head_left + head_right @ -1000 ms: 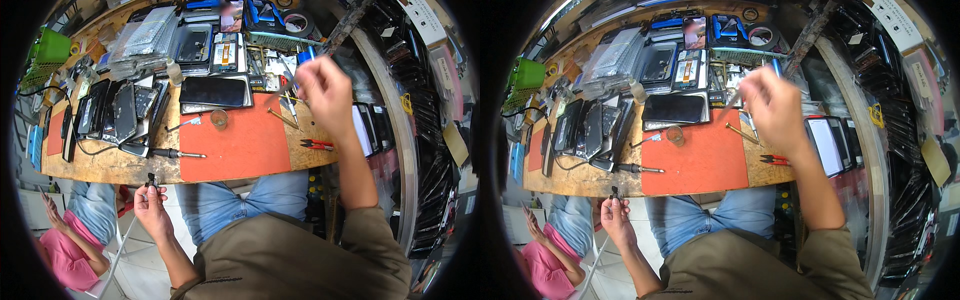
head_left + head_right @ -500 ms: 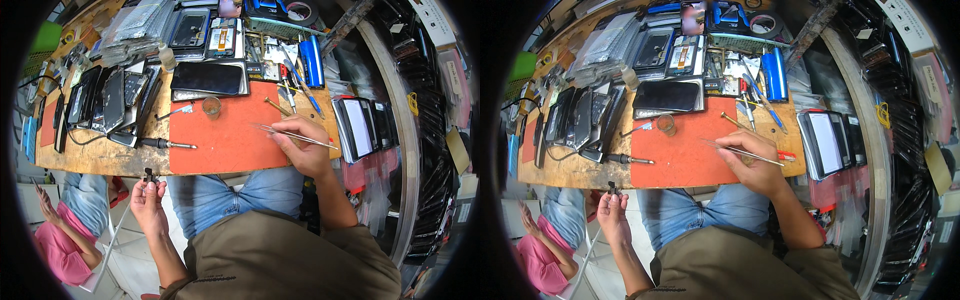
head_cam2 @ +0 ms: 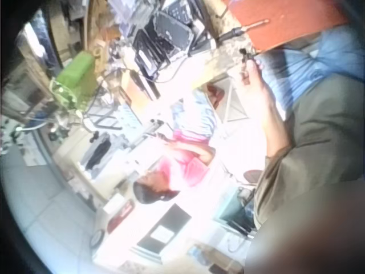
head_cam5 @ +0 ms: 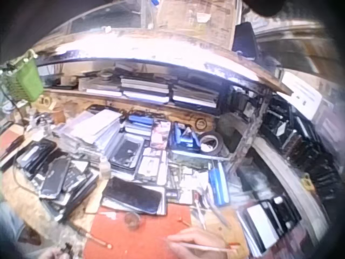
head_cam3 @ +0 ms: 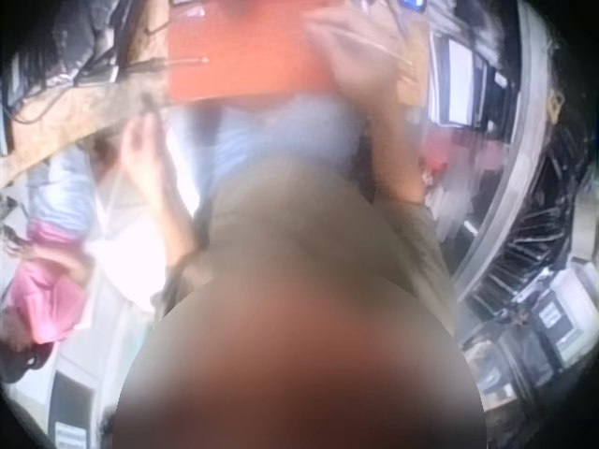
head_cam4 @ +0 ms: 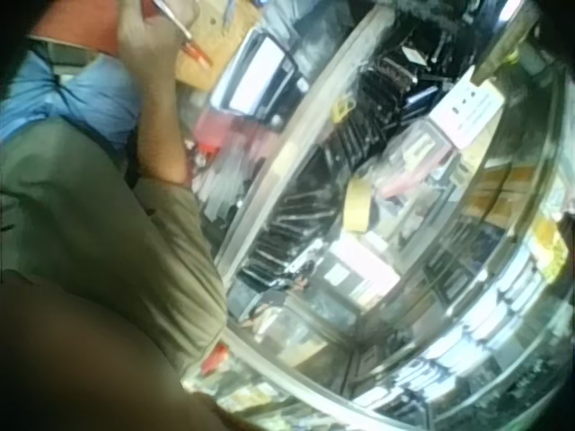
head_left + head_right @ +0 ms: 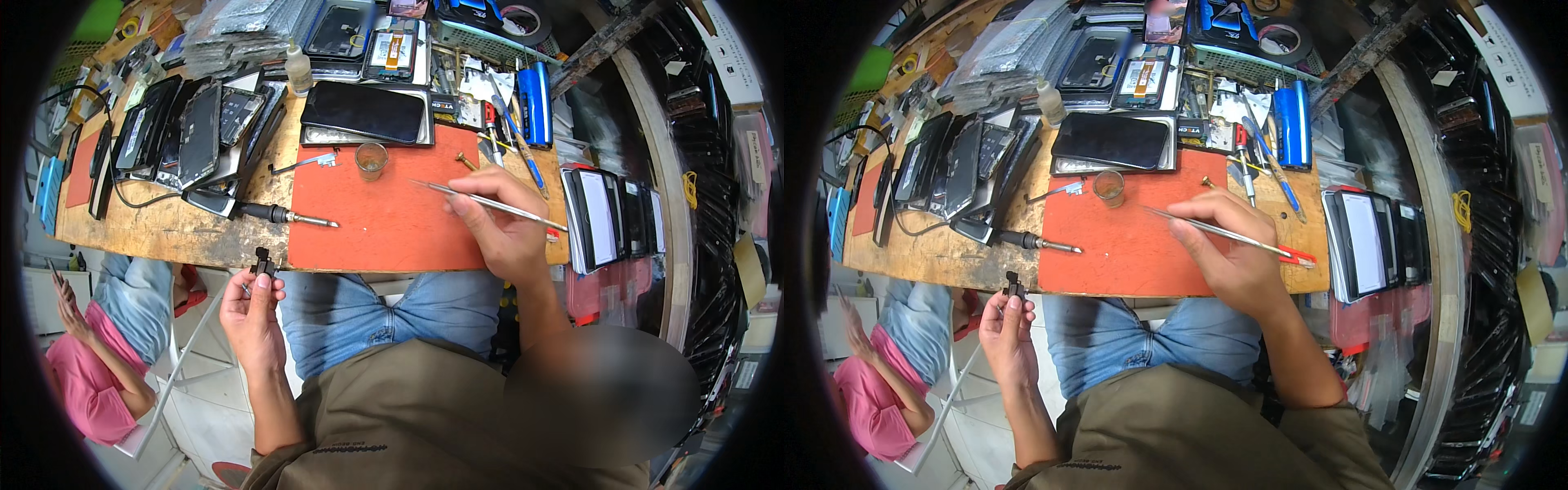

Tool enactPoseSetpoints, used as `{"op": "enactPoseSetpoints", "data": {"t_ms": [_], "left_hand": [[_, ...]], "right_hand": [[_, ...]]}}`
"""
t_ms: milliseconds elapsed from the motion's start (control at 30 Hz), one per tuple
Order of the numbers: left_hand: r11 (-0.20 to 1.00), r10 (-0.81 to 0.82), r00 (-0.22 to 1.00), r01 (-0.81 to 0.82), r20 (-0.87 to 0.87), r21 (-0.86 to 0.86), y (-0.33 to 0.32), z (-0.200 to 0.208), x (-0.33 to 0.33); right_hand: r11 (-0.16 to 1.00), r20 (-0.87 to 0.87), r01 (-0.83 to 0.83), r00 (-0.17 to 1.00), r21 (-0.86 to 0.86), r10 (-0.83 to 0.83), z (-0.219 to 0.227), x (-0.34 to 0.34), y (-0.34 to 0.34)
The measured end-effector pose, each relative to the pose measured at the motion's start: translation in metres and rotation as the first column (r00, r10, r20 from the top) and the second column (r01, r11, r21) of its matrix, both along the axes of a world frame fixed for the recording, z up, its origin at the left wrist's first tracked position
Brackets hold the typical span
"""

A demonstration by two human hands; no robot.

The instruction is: The person uses a soldering iron and tweezers to work on small electronic components on a cluttered workbench. They repeatedly heat and adjust the components while a woman sits nearby using a phone.

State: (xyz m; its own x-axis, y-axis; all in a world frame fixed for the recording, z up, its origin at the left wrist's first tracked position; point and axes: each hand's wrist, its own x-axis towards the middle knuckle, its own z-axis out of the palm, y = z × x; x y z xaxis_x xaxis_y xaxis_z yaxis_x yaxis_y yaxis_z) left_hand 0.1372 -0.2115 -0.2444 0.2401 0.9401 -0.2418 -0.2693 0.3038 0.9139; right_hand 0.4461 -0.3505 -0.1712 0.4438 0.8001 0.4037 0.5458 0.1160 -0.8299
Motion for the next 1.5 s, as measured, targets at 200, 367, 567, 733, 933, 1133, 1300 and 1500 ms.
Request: {"op": "enactPoseSetpoints", "data": {"t_ms": [200,367,567,733,933,1133,1300,1500], "left_hand": [[0.999,0.032,0.999,-0.032,0.013,0.023,0.001,-0.002,0.009],[1.0,0.026,0.999,-0.026,0.034,0.012,0.001,-0.006,0.01],[1.0,-0.012,0.998,0.011,0.061,0.019,0.003,-0.01,0.008],[0.999,-0.034,0.998,0.034,0.053,0.013,0.003,-0.009,0.004],[0.999,-0.039,0.998,0.038,0.045,0.017,0.001,-0.008,0.003],[1.0,-0.024,0.999,0.024,0.023,0.011,0.001,-0.007,0.003],[1.0,-0.003,1.0,0.003,0.03,0.018,-0.001,-0.004,0.006],[1.0,0.015,1.0,-0.015,0.009,0.0,-0.002,-0.001,0.009]], "right_hand": [[1.0,0.1,-0.016,0.995,0.011,0.015,0.011,0.002,0.046],[0.997,0.274,-0.06,0.959,-0.044,0.07,0.022,0.005,0.059],[0.977,0.352,-0.167,0.914,-0.13,0.203,0.035,0.017,0.071],[0.958,0.284,-0.24,0.918,-0.154,0.276,0.035,0.024,0.084],[0.948,0.227,-0.255,0.928,-0.189,0.295,0.022,0.028,0.092],[0.946,0.27,-0.275,0.91,-0.173,0.314,0.01,0.031,0.095],[0.944,0.276,-0.275,0.907,-0.181,0.318,0.011,0.034,0.091],[0.947,0.285,-0.287,0.905,-0.141,0.317,0.007,0.035,0.092]]}}
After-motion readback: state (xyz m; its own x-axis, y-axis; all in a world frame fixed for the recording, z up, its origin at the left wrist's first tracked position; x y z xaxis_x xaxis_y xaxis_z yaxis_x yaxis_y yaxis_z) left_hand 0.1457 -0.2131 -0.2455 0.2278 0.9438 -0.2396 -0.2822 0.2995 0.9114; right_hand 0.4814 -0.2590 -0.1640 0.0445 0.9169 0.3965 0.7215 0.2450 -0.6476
